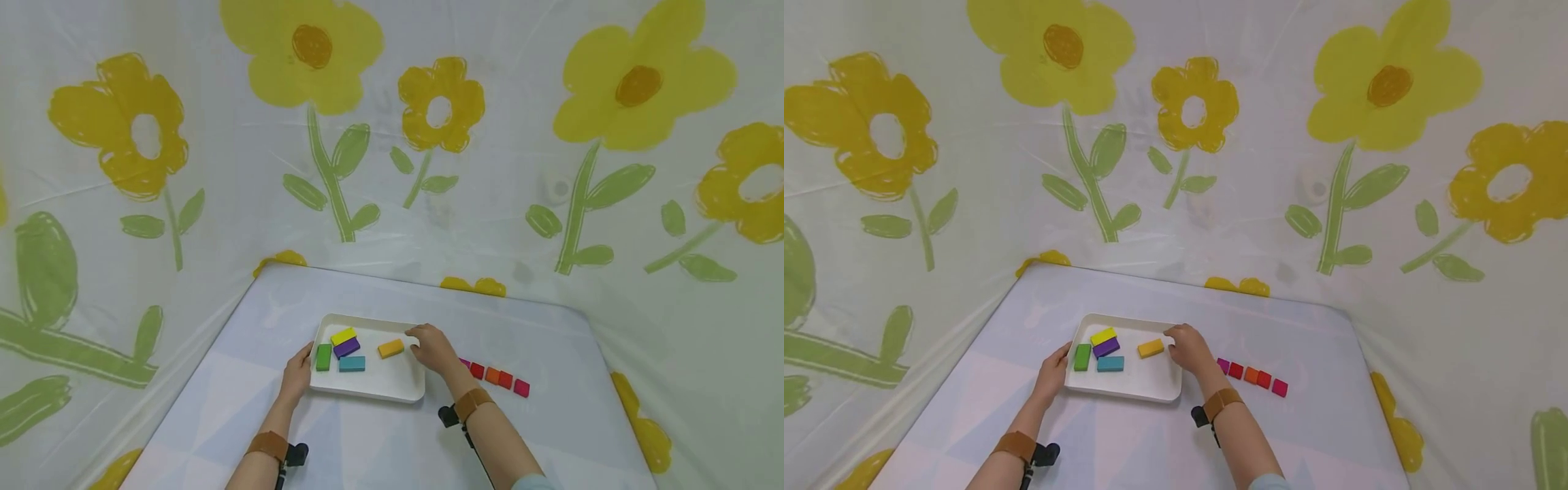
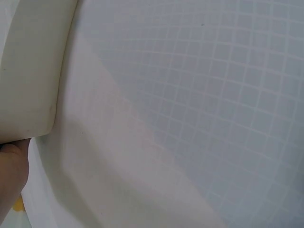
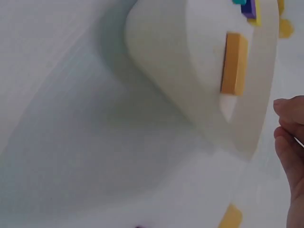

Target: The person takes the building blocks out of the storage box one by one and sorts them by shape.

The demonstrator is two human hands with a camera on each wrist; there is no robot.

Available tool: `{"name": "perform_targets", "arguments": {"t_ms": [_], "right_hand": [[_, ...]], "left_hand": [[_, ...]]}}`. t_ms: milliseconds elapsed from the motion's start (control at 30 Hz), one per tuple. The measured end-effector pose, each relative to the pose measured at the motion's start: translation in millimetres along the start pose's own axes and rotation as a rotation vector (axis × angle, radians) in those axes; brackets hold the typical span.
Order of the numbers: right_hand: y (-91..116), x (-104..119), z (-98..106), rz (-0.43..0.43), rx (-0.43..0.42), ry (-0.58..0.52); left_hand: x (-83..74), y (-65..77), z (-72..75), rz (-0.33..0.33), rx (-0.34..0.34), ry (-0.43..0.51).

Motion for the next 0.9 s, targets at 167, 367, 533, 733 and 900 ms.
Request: {"name": "perform_targets", "arguments": {"t_ms": [167,367,533,733,900], "right_hand": [[-11,12,-19,0.036,0.044,0.003],[-20,20,-35,0.049,0.078,0.04],[-27,28,-37,0.04,0.11,0.033],[-28,35,-41,0.082,0.138,0.128],[-23,33,-47,0.087,0.129,0.22]], "left_hand": [[1.3,-0.4,-2.1,0.013,-0.001,0.006],[1.2,-0.7,-0.3,0.004,-0.007,-0.014],[-2.0,0.0,2.2,-0.003,-0.008,-0.018],[-1.8,1.3,2.0,-0.001,-0.015,-0.004],[-1.4,1.3,0.3,0.0,-0.01,0.0]]}}
Point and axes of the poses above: each hand's wrist, its own y-axis away from the middle knuckle, its own z-axis out of the back of the hand, x = y × z, the point moved 4 cm from there along -y, towards the middle knuckle, and after that the axes turned 4 degrees about -z, right-handed, at the moved point
